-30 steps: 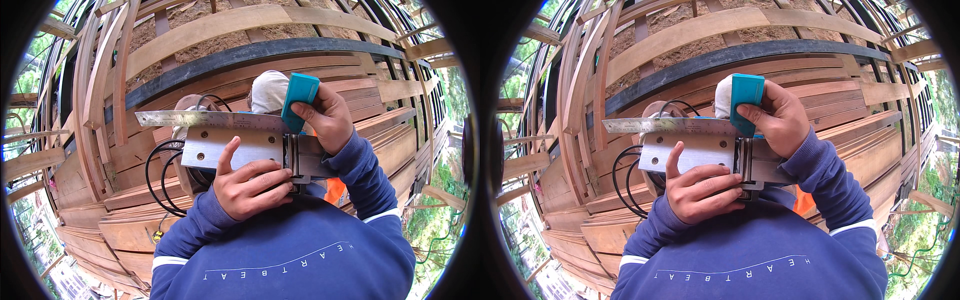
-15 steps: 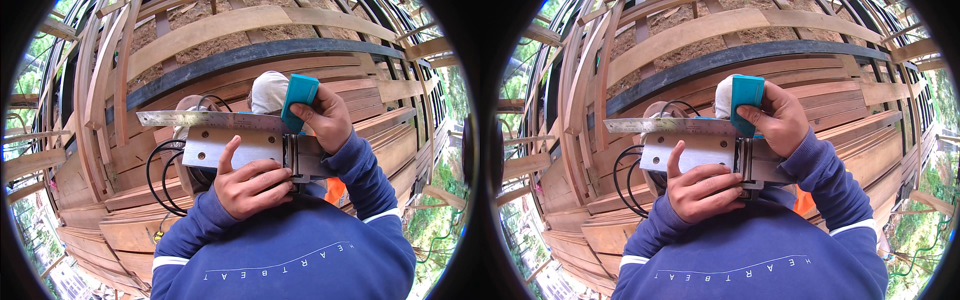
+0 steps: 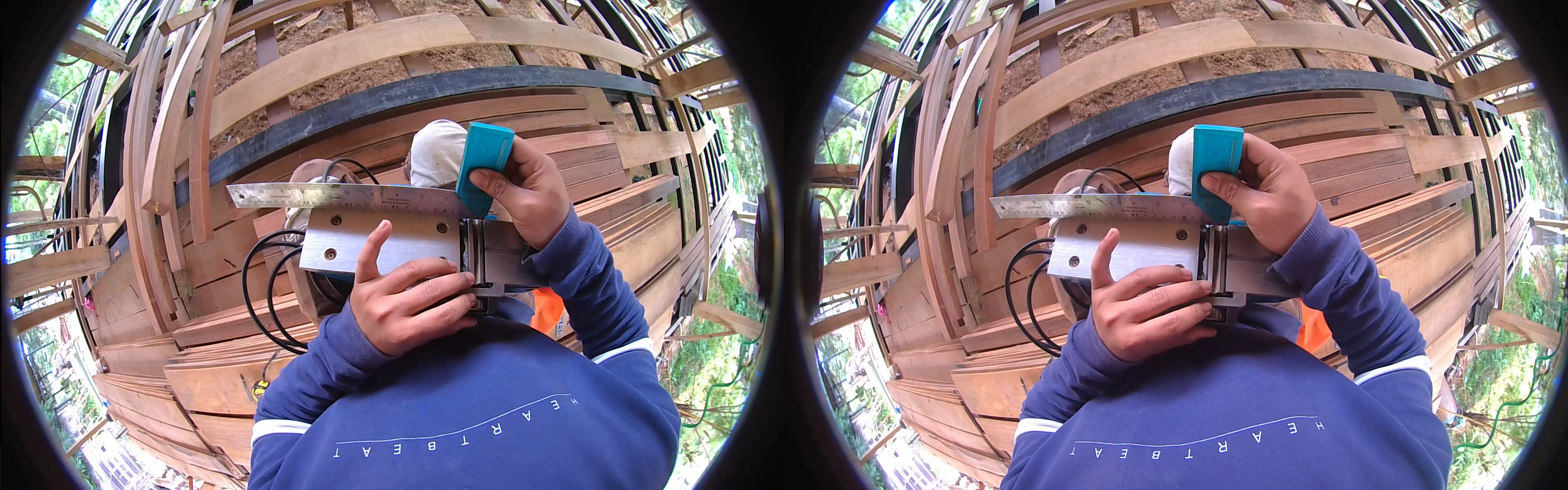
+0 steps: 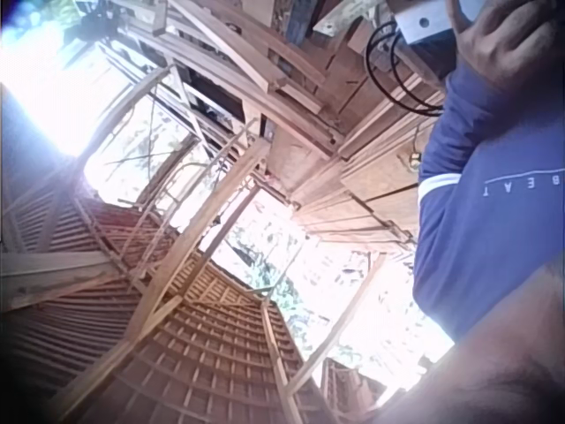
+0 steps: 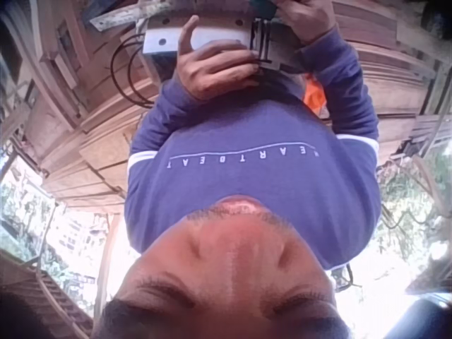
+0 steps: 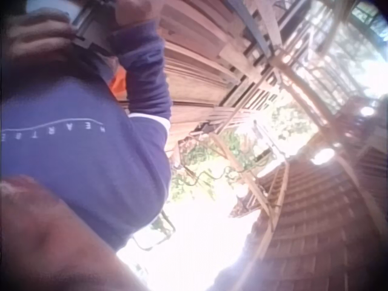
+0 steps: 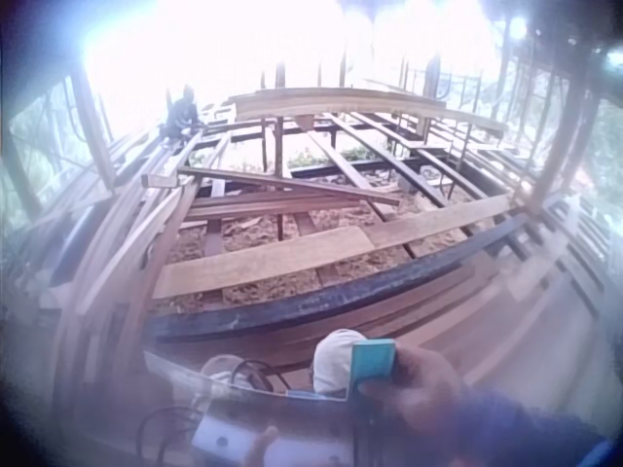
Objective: The person uses a metal ruler and a square to measure and check the alignment of components on an electric planer held by hand.
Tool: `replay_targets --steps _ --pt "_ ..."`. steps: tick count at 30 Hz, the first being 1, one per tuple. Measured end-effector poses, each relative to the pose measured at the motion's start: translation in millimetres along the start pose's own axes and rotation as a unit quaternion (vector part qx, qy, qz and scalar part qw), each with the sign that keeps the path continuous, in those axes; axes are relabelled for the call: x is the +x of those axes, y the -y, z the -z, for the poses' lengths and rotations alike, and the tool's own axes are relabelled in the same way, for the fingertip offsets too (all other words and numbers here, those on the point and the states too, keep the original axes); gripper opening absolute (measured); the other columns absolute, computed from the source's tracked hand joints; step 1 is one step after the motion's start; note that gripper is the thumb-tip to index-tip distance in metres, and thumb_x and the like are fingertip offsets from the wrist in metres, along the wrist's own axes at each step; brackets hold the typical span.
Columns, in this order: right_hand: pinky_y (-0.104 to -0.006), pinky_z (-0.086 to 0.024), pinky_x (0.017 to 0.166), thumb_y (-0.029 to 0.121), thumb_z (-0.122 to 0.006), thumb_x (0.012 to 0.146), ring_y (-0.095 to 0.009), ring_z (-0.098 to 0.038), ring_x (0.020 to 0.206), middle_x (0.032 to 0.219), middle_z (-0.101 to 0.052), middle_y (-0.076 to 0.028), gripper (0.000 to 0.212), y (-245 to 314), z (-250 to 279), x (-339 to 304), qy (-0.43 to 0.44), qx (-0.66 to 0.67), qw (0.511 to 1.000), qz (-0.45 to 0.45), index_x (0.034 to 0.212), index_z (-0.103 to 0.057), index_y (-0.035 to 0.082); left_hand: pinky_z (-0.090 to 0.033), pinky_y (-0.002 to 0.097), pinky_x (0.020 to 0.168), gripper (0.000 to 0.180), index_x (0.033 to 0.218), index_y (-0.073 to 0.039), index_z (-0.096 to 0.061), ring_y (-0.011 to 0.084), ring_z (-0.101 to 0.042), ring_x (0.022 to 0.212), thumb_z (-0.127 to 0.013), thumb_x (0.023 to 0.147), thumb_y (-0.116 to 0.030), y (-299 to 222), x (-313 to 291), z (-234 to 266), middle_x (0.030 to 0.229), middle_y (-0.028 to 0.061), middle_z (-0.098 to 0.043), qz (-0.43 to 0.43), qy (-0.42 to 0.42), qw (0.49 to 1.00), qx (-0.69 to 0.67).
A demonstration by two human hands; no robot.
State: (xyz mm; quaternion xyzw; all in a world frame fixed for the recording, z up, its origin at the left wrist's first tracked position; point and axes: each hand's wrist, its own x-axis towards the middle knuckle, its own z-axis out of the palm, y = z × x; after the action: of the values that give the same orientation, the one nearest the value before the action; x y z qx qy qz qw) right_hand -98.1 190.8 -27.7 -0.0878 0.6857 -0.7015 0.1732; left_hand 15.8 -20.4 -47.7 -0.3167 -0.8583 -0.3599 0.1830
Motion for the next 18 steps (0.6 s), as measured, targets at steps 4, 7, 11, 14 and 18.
replay_targets --steps 4,7,11,14,18 --pt "-0.0286 -0.057 0.090 0.001 -0.070 0.098 -0.012 -0.068 0.101 0.113 -0.073 -0.008 0.033 -2.6 0.8 0.6 0.001 0.005 1.000 -0.002 0.130 -0.063 0.000 -0.012 0.0626 0.126 0.030 0.098 -0.026 -0.077 0.0110 -0.071 0.096 -0.088 0.074 -0.040 0.4 0.3 -0.5 0.105 -0.0093 -0.078 -0.002 -0.005 1.000 -0.001" --pt "-0.0287 -0.058 0.090 0.001 -0.070 0.098 -0.012 -0.068 0.101 0.113 -0.073 -0.008 0.033 -3.5 1.0 0.7 0.001 0.007 1.000 0.000 0.129 -0.063 0.000 -0.012 0.0625 0.125 0.029 0.097 -0.026 -0.076 0.0112 -0.072 0.096 -0.087 0.074 -0.040 0.2 0.5 -0.2 0.106 -0.0092 -0.078 -0.001 -0.005 1.000 -0.003" --pt "-0.0289 -0.058 0.090 0.001 -0.069 0.098 -0.012 -0.068 0.101 0.113 -0.073 -0.008 0.032 -1.7 0.1 0.3 -0.001 0.010 1.000 0.001 0.129 -0.063 0.000 -0.012 0.0627 0.125 0.030 0.098 -0.026 -0.076 0.0113 -0.071 0.097 -0.088 0.074 -0.040 -0.1 0.6 0.0 0.106 -0.0093 -0.078 0.000 -0.006 1.000 -0.004" --pt "-0.0293 -0.058 0.090 0.001 -0.069 0.098 -0.013 -0.068 0.102 0.114 -0.073 -0.008 0.031 -0.1 0.6 0.3 -0.004 0.022 1.000 -0.005 0.129 -0.063 -0.001 -0.012 0.0630 0.125 0.031 0.098 -0.027 -0.076 0.0113 -0.071 0.098 -0.088 0.073 -0.040 -0.1 -0.1 0.8 0.107 -0.0097 -0.077 -0.005 -0.002 1.000 0.000" --pt "-0.0296 -0.057 0.092 0.003 -0.068 0.099 -0.013 -0.068 0.103 0.114 -0.073 -0.008 0.029 4.2 1.9 -4.6 -0.030 0.054 0.998 0.030 0.127 -0.063 -0.001 -0.013 0.0635 0.125 0.031 0.099 -0.028 -0.076 0.0110 -0.071 0.099 -0.087 0.073 -0.040 0.4 -1.8 0.8 0.110 -0.0102 -0.076 -0.005 -0.003 1.000 0.007"
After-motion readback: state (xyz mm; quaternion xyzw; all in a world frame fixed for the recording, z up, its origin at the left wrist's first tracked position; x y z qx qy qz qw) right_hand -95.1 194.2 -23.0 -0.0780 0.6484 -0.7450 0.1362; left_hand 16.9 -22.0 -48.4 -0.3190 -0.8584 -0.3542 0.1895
